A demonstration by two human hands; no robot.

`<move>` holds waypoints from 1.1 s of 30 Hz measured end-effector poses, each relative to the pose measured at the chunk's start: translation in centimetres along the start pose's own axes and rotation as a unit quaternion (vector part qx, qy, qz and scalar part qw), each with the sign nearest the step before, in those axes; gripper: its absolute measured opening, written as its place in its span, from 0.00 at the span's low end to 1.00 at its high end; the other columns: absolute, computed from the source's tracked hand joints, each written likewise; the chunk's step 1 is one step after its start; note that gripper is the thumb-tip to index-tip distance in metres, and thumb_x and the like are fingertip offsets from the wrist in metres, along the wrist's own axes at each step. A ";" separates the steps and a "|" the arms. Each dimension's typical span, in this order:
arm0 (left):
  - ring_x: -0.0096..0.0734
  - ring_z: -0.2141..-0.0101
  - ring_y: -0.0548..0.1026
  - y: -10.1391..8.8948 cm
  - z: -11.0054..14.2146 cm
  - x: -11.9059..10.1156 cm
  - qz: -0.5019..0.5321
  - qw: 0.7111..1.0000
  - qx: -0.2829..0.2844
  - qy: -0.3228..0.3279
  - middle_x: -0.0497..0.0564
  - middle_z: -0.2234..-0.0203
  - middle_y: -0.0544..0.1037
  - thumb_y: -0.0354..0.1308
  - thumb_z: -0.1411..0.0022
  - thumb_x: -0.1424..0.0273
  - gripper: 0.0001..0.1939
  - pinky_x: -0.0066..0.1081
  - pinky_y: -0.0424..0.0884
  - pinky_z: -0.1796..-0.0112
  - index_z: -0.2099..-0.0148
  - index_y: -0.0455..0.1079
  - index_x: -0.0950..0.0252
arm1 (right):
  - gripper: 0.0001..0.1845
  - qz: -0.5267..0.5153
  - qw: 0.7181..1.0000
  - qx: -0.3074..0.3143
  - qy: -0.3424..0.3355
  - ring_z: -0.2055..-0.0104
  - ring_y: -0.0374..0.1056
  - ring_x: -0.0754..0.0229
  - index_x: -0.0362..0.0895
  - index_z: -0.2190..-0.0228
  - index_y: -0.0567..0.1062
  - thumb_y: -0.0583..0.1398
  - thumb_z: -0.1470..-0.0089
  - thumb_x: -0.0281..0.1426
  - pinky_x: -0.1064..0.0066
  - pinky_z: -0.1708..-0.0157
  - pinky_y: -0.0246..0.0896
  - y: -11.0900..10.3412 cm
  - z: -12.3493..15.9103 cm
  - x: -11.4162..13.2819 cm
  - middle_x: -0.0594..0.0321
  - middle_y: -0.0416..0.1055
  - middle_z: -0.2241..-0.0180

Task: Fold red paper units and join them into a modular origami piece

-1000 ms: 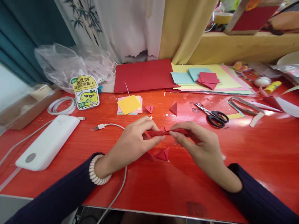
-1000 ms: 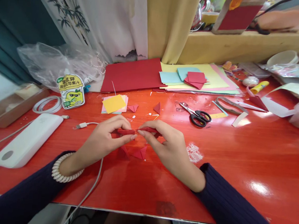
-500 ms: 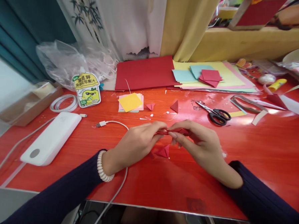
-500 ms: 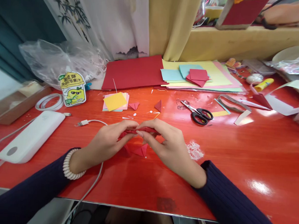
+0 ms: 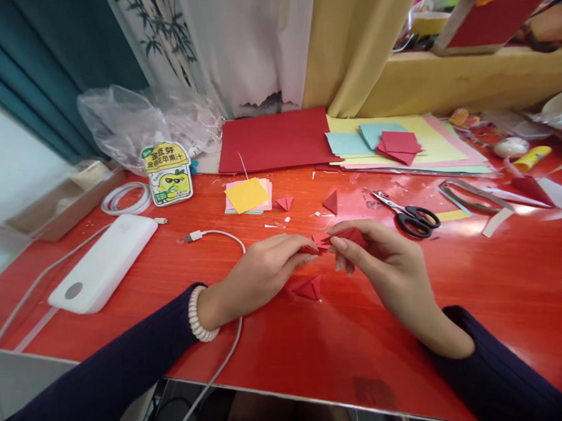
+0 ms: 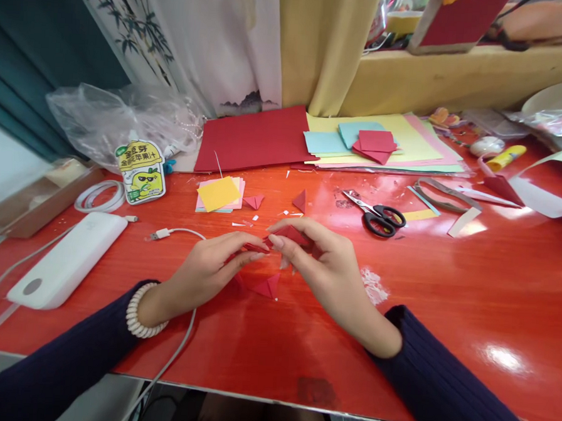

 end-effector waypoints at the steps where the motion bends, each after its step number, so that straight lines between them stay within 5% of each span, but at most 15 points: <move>1: 0.26 0.60 0.77 0.0 0.1 0.0 0.009 1.000 0.002 -0.002 0.51 0.61 0.80 0.52 0.33 0.73 0.07 0.26 0.72 0.58 0.55 0.69 0.66 | 0.05 -0.001 1.000 0.004 -0.009 0.75 0.66 0.67 0.45 0.64 0.76 0.63 0.43 0.32 0.75 0.76 0.63 0.0 0.1 0.0 0.67 0.71 0.74; 6: 0.24 0.59 0.78 0.0 0.3 -0.1 0.017 1.000 -0.011 0.001 0.52 0.60 0.80 0.52 0.34 0.75 0.08 0.24 0.73 0.57 0.53 0.69 0.68 | 0.04 0.033 0.995 0.048 -0.084 0.69 0.68 0.67 0.46 0.62 0.73 0.60 0.41 0.28 0.75 0.72 0.65 0.1 0.4 0.1 0.65 0.70 0.66; 13: 0.24 0.61 0.78 0.0 0.5 -0.6 -0.003 0.999 -0.036 0.034 0.52 0.61 0.81 0.52 0.34 0.76 0.08 0.23 0.74 0.59 0.54 0.70 0.70 | 0.07 0.140 0.974 0.020 -0.178 0.66 0.67 0.65 0.46 0.63 0.74 0.60 0.42 0.22 0.72 0.68 0.65 0.1 0.6 1.1 0.64 0.69 0.67; 33: 0.25 0.70 0.79 0.3 0.6 -0.5 -0.054 0.998 -0.024 0.017 0.50 0.68 0.81 0.51 0.32 0.73 0.06 0.23 0.72 0.70 0.56 0.67 0.68 | 0.04 0.234 0.957 -0.004 -0.170 0.72 0.67 0.64 0.44 0.66 0.71 0.57 0.39 0.26 0.72 0.72 0.62 0.4 0.5 0.7 0.63 0.71 0.72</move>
Point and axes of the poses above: each hand's wrist, its own z-axis away from the middle knuckle, its own y-axis out of the palm, x = y × z, the point moved 1 cm from there along -z, towards the middle knuckle
